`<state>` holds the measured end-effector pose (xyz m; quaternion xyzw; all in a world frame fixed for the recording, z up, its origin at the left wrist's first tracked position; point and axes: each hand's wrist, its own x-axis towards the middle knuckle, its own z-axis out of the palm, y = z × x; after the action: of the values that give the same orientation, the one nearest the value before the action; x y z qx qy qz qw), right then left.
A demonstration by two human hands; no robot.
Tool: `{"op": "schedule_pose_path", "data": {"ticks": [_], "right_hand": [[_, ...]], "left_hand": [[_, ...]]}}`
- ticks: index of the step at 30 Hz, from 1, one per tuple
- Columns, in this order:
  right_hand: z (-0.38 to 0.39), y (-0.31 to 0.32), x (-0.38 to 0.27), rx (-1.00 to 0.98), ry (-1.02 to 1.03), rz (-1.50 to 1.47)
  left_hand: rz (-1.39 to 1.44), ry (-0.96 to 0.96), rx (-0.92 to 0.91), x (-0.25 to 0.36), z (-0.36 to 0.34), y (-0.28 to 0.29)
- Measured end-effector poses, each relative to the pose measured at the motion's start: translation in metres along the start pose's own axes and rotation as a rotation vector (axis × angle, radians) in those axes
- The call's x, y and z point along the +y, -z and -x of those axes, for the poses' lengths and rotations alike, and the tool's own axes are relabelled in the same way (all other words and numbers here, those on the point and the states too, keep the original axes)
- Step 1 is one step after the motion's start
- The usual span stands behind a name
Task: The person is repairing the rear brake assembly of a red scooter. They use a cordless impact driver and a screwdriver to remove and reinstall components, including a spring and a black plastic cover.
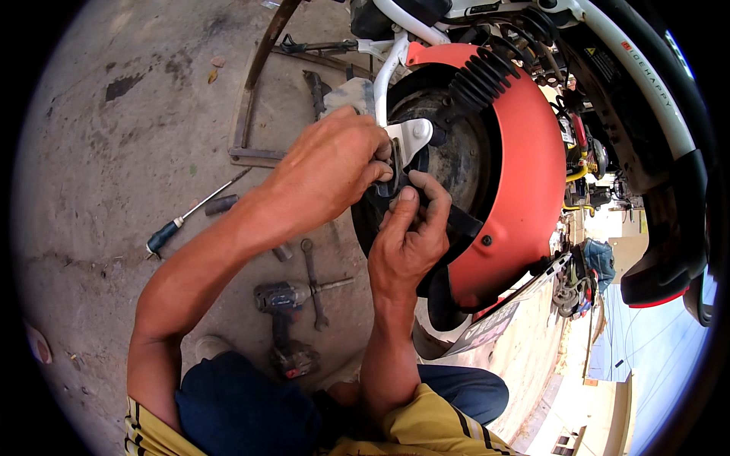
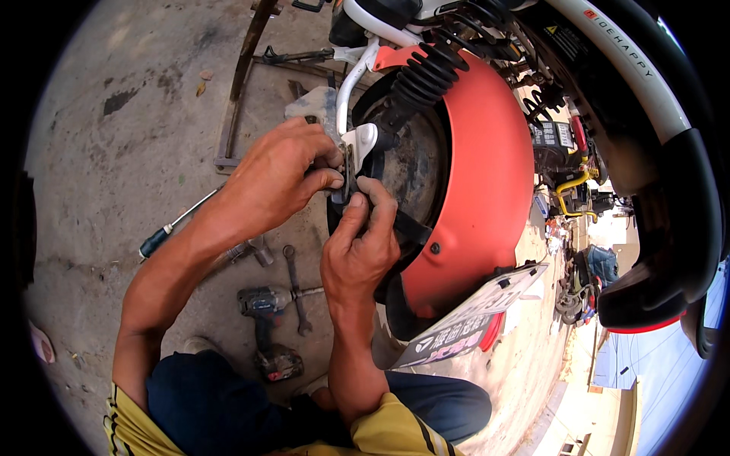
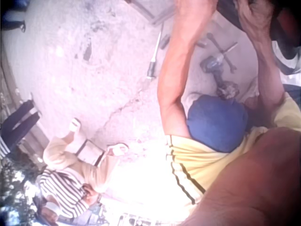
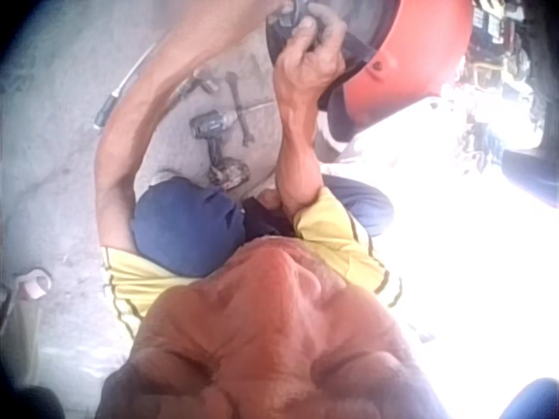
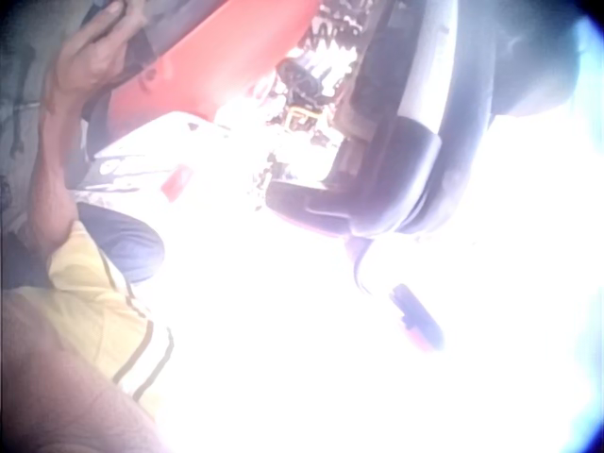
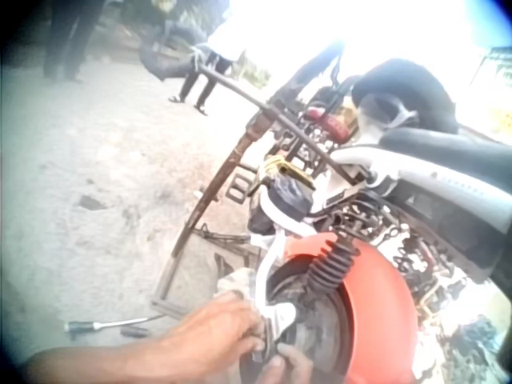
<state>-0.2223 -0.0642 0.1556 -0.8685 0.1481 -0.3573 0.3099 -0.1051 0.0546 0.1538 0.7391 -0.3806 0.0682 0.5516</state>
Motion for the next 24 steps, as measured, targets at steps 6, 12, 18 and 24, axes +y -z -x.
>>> {"op": "schedule_pose_path", "data": {"ticks": [6, 12, 18, 24], "right_hand": [[0.002, -0.002, 0.000, 0.006, -0.015, -0.015], [0.000, -0.002, 0.002, 0.006, 0.011, -0.023], [-0.006, -0.002, 0.005, 0.022, 0.105, 0.032], [0.002, -0.006, -0.013, -0.004, -0.048, -0.050]], "left_hand": [[0.020, -0.084, 0.053, -0.002, -0.002, -0.003], [-0.098, -0.089, 0.053, -0.004, 0.001, -0.001], [-0.015, -0.072, 0.029, -0.002, -0.003, -0.001], [-0.108, -0.225, 0.113, -0.014, 0.001, -0.011]]}}
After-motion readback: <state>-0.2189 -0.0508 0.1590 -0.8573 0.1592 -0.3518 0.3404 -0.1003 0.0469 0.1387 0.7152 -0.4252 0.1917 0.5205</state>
